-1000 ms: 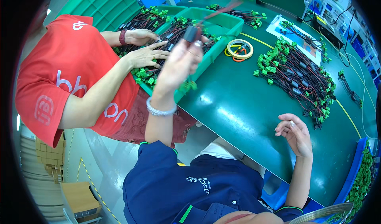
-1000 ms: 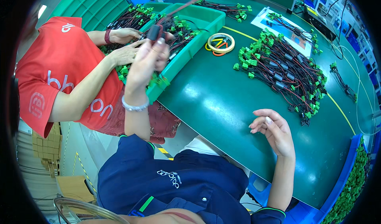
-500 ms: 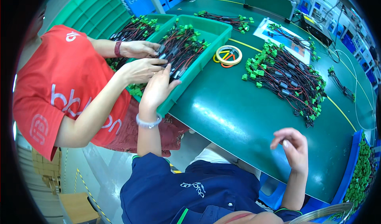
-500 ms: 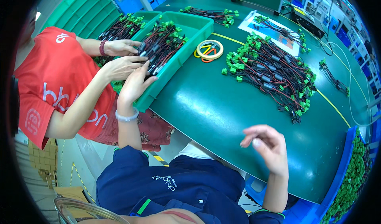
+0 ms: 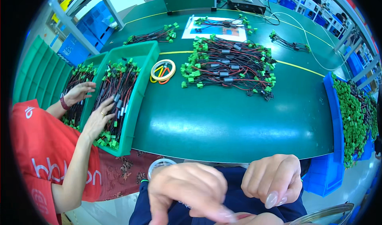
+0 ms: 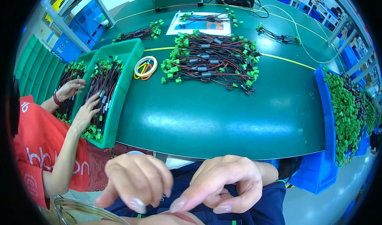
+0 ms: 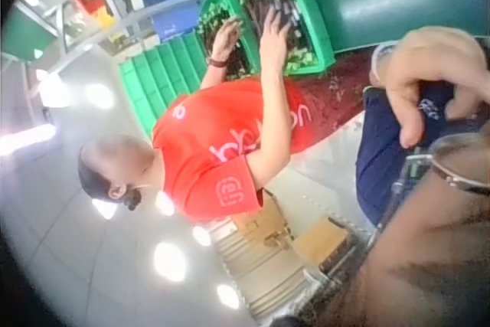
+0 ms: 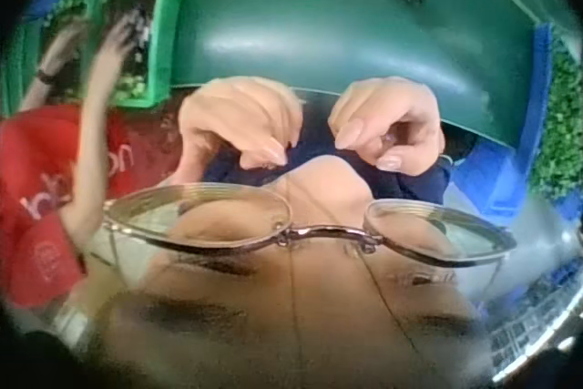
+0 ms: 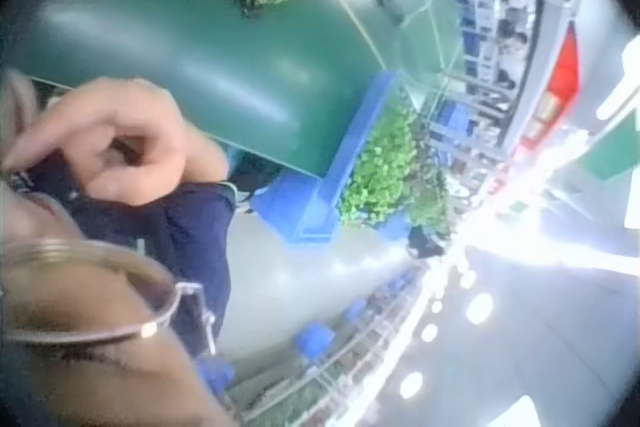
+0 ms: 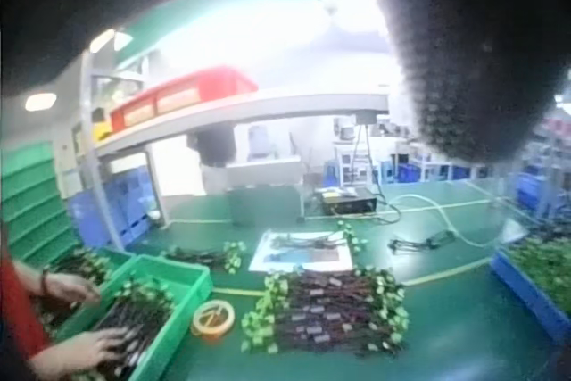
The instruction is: The person groups and organizes electrical wire harnesses by hand, checking their connectors and bundled wires, then placing them into plastic bins.
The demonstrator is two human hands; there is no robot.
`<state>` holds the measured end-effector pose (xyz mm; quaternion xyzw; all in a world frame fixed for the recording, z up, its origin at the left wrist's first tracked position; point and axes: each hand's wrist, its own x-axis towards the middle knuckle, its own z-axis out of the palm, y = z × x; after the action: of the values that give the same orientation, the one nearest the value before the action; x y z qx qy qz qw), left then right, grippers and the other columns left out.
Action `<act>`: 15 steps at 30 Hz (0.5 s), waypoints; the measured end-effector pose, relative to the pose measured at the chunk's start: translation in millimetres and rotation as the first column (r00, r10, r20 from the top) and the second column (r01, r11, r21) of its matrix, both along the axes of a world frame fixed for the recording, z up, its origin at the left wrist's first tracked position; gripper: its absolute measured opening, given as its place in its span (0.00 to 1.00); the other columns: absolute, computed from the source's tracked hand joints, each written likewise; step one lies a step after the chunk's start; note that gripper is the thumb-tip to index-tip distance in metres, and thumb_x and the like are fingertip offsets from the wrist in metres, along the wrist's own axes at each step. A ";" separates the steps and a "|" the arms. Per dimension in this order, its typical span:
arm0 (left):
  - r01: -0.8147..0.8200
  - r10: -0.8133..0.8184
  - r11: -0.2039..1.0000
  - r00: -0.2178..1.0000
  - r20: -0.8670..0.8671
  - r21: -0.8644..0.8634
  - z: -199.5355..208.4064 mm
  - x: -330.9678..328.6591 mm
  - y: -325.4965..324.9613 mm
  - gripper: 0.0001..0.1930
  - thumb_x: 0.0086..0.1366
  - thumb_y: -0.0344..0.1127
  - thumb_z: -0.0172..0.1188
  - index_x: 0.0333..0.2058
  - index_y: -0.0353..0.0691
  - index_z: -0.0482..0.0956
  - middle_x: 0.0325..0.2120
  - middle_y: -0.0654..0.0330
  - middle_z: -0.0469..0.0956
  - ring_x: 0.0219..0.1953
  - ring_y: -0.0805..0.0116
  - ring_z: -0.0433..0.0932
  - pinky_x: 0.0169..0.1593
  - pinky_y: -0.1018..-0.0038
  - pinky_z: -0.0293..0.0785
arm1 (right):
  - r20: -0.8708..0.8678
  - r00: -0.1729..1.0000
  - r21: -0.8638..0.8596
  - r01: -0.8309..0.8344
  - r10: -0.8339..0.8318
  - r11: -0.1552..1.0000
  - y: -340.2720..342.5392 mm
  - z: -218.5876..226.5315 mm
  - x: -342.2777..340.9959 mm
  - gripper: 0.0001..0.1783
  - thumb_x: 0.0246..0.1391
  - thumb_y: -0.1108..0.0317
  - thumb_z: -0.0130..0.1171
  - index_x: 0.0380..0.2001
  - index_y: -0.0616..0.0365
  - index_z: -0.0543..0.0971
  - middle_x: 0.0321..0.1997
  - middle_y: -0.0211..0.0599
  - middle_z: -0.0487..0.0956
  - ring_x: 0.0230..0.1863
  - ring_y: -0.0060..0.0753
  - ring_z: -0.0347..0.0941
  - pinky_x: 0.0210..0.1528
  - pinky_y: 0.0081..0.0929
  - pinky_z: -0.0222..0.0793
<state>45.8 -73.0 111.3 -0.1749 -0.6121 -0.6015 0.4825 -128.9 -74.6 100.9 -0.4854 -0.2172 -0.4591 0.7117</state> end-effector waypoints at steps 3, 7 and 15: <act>0.076 -0.076 0.997 0.997 0.020 0.012 5.4 -18.2 3.4 0.31 0.59 0.56 0.41 0.40 0.26 0.67 0.16 0.53 0.71 0.18 0.61 0.70 0.27 0.63 0.65 | 0.004 1.000 -0.084 -0.007 0.008 0.996 4.8 6.8 1.4 0.26 0.35 0.82 0.45 0.43 0.82 0.64 0.09 0.27 0.64 0.10 0.17 0.58 0.14 0.17 0.53; 0.000 0.008 0.997 0.995 -0.097 0.082 1.3 -23.2 12.7 0.33 0.59 0.58 0.37 0.41 0.25 0.65 0.11 0.56 0.68 0.14 0.65 0.67 0.24 0.66 0.64 | -0.026 0.998 -0.084 -0.055 0.053 0.995 5.9 10.2 -0.2 0.16 0.45 0.80 0.44 0.39 0.77 0.64 0.10 0.40 0.65 0.06 0.28 0.53 0.09 0.27 0.43; 0.209 -0.199 0.978 0.960 -0.199 0.030 7.6 -43.3 5.2 0.37 0.58 0.61 0.36 0.37 0.21 0.67 0.12 0.53 0.68 0.09 0.69 0.61 0.18 0.72 0.60 | 0.156 0.987 -0.121 0.044 -0.025 0.992 7.7 11.3 2.6 0.11 0.45 0.78 0.47 0.33 0.72 0.72 0.10 0.41 0.69 0.05 0.29 0.55 0.09 0.27 0.43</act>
<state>2.5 -67.7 118.9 -0.2828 -0.5251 -0.6433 0.4800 -126.3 -66.9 112.2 -0.4955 -0.2912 -0.4931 0.6530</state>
